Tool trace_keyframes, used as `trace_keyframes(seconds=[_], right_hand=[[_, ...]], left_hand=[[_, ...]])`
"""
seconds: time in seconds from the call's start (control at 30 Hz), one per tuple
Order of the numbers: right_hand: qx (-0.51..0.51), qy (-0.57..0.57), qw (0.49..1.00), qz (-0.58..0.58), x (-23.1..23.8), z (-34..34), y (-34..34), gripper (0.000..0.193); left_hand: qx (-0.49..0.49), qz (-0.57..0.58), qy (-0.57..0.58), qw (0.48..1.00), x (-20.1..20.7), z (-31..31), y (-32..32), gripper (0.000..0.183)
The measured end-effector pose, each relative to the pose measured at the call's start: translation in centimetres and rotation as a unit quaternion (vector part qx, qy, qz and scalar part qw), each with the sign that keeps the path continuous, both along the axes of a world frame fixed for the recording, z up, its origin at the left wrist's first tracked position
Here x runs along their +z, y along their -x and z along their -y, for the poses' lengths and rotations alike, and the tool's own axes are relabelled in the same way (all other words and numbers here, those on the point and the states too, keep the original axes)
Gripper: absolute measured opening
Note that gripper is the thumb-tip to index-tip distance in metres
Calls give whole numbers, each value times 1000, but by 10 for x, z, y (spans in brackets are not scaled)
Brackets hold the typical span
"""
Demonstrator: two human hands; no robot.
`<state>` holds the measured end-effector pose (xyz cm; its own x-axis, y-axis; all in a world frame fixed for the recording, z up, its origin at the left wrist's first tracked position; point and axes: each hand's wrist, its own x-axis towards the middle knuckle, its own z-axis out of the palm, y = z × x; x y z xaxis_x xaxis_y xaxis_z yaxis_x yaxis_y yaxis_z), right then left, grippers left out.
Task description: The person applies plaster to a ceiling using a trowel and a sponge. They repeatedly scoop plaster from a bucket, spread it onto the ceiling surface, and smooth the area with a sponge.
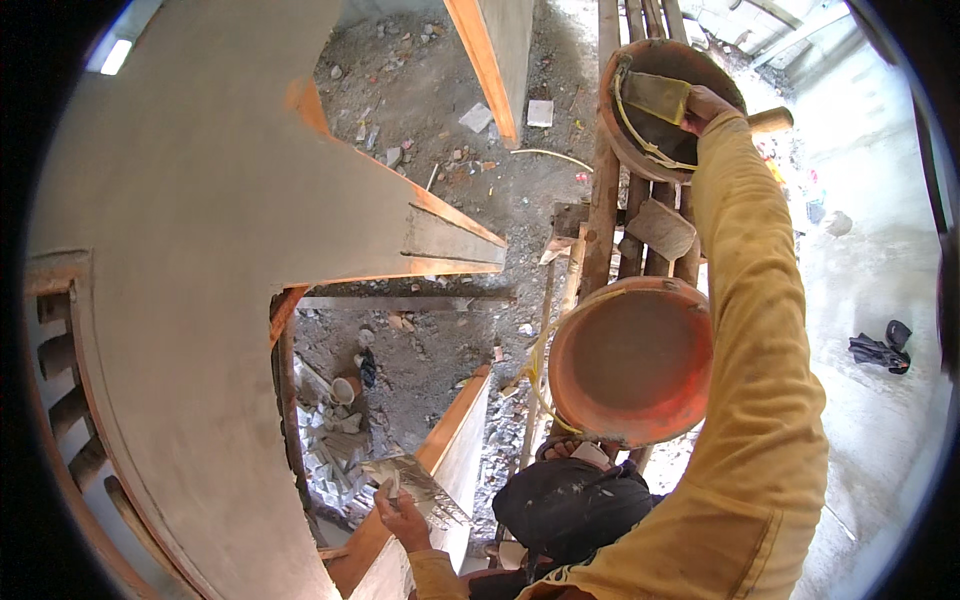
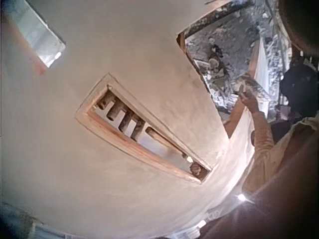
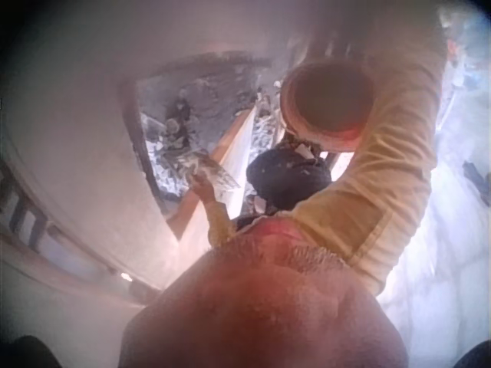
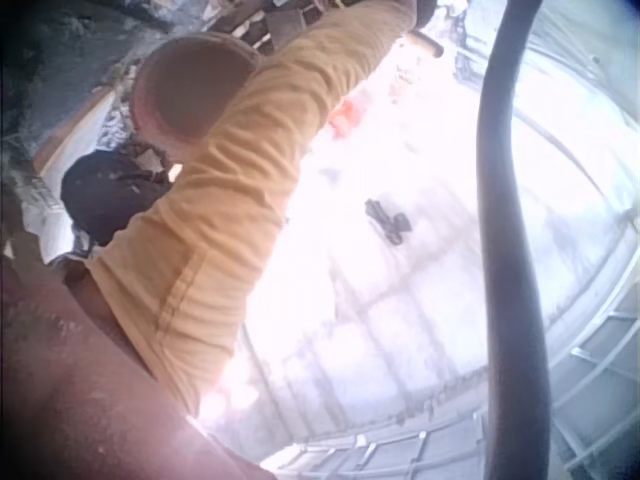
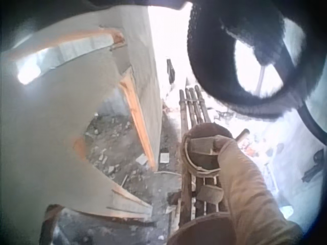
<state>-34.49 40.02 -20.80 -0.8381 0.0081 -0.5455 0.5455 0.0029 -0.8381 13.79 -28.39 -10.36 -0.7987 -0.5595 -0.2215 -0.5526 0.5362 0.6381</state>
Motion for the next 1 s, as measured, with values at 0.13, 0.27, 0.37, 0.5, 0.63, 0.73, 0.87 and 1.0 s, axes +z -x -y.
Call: trace_keyframes(seconds=[0.13,0.27,0.37,0.5,0.63,0.73,0.87,1.0], right_hand=[[-110,126,976,-141,31,7,-4,16],[-106,164,951,-239,64,46,-18,17],[-94,205,931,-286,89,122,-33,19],[-49,212,905,-365,145,290,-103,21],[-3,182,854,-487,213,451,-187,24],[-2,19,728,-685,243,548,-230,29],[-26,-39,669,-742,260,626,-265,34],[-26,-76,684,-725,268,653,-273,33]], left_hand=[[18,-36,-11,999,-1,10,-22,33],[29,-56,37,997,3,7,-41,32],[-36,-103,42,993,21,7,-32,28],[-15,-147,61,987,18,-2,-77,25],[8,-169,52,984,19,-6,-105,26],[35,-172,17,984,30,-15,-111,27],[36,-216,19,976,45,-18,-135,30],[40,-220,8,975,64,-19,-154,32]])
